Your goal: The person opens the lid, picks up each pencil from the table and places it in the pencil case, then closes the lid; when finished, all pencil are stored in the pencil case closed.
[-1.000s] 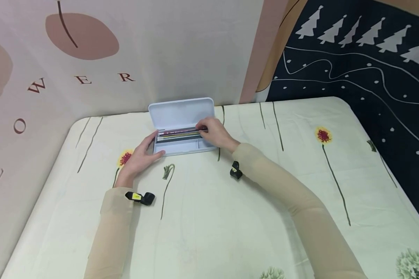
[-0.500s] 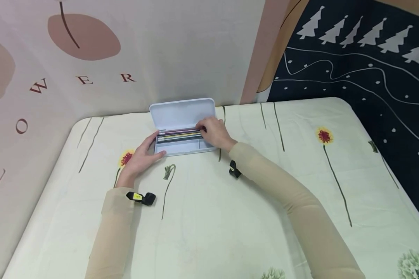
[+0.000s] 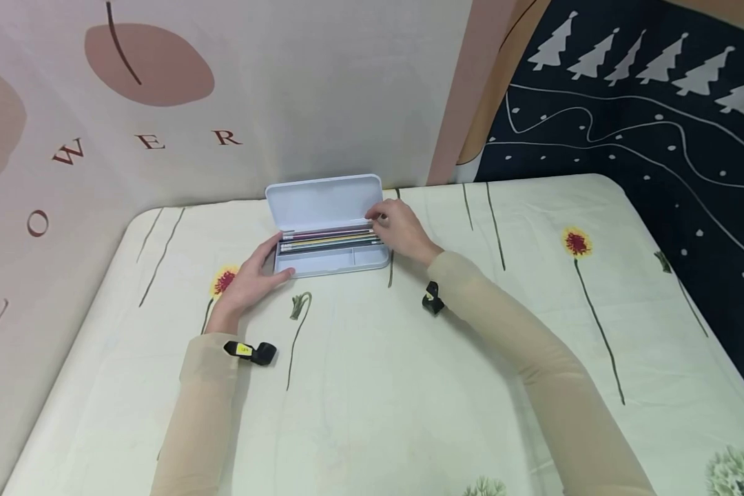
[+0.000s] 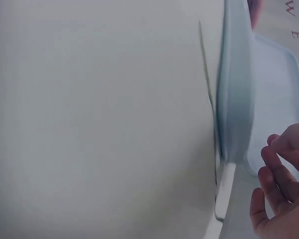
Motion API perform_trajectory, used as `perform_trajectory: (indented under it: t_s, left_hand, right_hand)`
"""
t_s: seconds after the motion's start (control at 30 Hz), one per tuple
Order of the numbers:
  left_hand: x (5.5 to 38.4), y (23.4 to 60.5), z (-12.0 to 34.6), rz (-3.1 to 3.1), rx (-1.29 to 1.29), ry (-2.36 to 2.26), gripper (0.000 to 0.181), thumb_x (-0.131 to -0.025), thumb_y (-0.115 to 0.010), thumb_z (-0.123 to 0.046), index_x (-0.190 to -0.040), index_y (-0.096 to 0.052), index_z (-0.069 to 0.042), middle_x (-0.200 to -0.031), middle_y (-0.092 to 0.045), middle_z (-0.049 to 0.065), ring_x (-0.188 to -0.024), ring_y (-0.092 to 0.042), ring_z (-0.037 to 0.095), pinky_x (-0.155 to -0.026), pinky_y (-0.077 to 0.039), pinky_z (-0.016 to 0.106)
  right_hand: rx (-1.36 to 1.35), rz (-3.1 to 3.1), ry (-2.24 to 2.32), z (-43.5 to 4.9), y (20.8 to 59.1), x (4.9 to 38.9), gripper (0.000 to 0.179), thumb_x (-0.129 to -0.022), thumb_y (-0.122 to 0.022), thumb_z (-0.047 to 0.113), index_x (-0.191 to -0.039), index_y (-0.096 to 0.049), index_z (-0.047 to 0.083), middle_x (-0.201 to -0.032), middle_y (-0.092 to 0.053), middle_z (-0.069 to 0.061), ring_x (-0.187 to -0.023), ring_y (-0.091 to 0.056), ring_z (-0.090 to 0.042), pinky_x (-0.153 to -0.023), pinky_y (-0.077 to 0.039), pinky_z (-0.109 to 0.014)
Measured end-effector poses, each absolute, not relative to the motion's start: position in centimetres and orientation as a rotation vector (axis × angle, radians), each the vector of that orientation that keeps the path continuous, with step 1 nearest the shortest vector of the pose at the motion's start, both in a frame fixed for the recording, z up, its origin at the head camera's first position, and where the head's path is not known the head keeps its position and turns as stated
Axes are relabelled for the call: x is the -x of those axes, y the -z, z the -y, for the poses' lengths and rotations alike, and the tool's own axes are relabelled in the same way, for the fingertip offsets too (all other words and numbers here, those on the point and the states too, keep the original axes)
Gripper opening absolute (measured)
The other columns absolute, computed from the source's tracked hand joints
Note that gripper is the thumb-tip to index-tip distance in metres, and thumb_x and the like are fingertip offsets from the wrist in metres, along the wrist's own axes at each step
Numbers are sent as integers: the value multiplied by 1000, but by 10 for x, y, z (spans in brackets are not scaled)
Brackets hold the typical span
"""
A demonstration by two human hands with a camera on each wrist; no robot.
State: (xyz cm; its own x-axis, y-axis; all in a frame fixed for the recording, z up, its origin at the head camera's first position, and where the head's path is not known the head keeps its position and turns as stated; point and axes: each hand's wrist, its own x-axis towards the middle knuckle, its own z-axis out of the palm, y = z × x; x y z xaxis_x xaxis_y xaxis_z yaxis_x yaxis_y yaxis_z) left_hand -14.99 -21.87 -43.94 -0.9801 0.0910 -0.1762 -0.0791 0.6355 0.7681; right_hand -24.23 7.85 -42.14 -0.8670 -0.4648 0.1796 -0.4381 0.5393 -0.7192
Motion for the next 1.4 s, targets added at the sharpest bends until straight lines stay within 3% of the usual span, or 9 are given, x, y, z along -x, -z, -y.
perform_trajectory:
  t_s: [0.17, 0.43, 0.53, 0.73, 0.97, 1.17, 1.4]
  left_hand:
    - [150, 440, 219, -2653, -1, -1269, 84, -89, -69, -24, -156, -19, -14, -159, -17, 11, -145, -11, 30, -116, -13, 49]
    - [151, 441, 220, -2650, -21, -1288, 84, -89, -70, -24, -155, -19, -13, -159, -17, 12, -145, -12, 30, -116, -14, 50]
    - [150, 440, 220, -2650, -27, -1294, 84, -89, -70, -24, -155, -20, -13, -159, -18, 12, -145, -12, 30, -116, -14, 49]
    - [149, 441, 220, -2646, -23, -1295, 84, -89, -70, -23, -155, -19, -13, -159, -18, 11, -145, -12, 30, -116, -14, 50]
    - [149, 441, 220, -2656, -22, -1298, 84, -89, -70, -25, -155, -20, -14, -159, -18, 9, -145, -12, 29, -116, -14, 50]
    - [149, 439, 217, -2655, -4, -1309, 83, -89, -69, -24, -155, -20, -15, -159, -18, 9, -145, -12, 28, -116, -13, 49]
    - [145, 441, 213, -2675, 34, -1321, 83, -89, -69, -22, -155, -19, -12, -159, -19, 12, -145, -12, 30, -116, -13, 48]
  right_hand:
    - [750, -2772, 1314, -89, 414, 248, 24, -89, -53, -4, -107, -70, -4, -106, -66, -16, -97, -55, -28, -81, -46, -38]
    - [794, -2826, 1453, -95, 393, 256, 24, -92, -53, -1, -112, -67, -4, -109, -63, -18, -100, -56, -28, -85, -48, -44]
    - [818, -2818, 1483, -93, 388, 258, 29, -92, -56, 2, -119, -63, -3, -120, -58, -18, -111, -53, -30, -93, -45, -45]
    - [908, -2773, 1343, -83, 397, 258, 54, -91, -62, 12, -141, -44, -2, -146, -38, -18, -136, -32, -29, -113, -25, -39]
    - [904, -2754, 1396, -79, 400, 253, 53, -90, -60, 8, -140, -45, -2, -144, -40, -19, -132, -38, -30, -107, -35, -40]
    - [984, -2777, 1398, -80, 408, 247, 62, -86, -60, 1, -144, -39, -3, -147, -34, -19, -136, -32, -30, -112, -28, -36]
    - [1049, -2773, 1487, -82, 414, 239, 63, -84, -60, -4, -143, -40, -3, -145, -36, -18, -134, -34, -28, -111, -30, -35]
